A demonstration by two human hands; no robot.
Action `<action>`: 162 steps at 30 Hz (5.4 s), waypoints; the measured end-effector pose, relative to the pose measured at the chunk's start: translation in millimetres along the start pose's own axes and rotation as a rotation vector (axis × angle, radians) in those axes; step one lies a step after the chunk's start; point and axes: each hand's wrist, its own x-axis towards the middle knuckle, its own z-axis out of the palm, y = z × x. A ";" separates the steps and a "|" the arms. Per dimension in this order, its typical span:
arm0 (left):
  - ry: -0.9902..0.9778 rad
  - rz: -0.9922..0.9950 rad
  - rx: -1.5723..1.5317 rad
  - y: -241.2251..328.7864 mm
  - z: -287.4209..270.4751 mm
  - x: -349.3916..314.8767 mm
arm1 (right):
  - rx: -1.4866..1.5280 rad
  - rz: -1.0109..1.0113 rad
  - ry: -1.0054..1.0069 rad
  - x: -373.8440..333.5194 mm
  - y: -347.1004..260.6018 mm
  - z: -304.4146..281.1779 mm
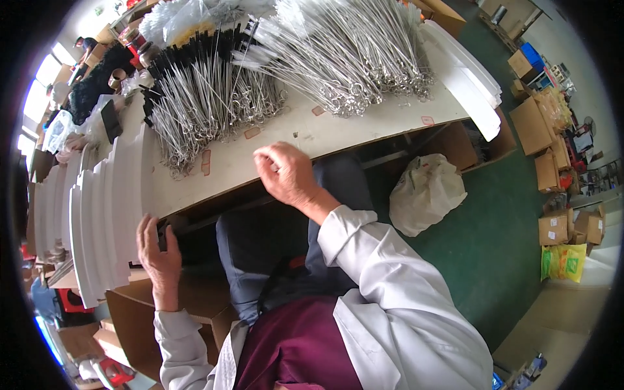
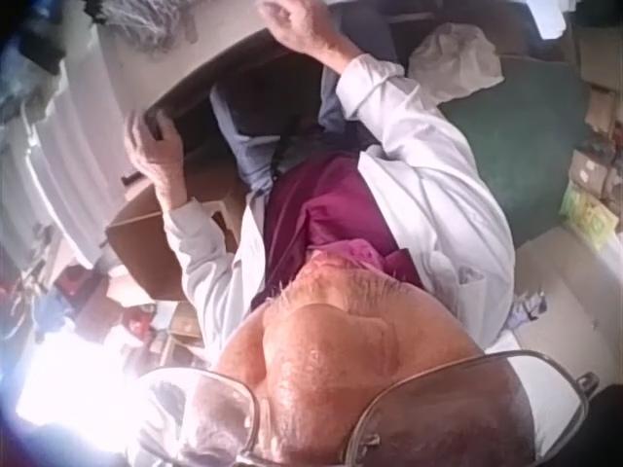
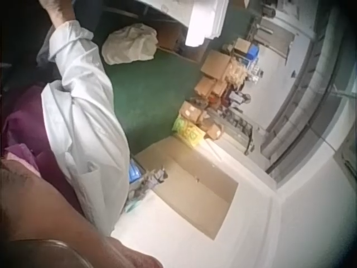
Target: Manually assembling metal hook components into small white cardboard boxes at a workshop desk.
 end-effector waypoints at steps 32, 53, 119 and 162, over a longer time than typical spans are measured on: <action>-0.071 -0.176 -0.625 80.9 103.8 35.1 | -0.449 -0.355 -0.256 106.9 39.7 32.6; 0.042 0.014 -0.349 64.3 93.7 149.3 | -0.271 -0.402 -0.118 90.9 21.2 19.0; 0.067 0.237 -0.515 105.5 144.1 51.4 | -0.120 0.759 0.734 -202.9 101.1 -305.5; -0.408 0.348 -0.278 162.8 64.3 33.8 | -0.381 0.039 -0.189 -60.7 -62.1 -103.9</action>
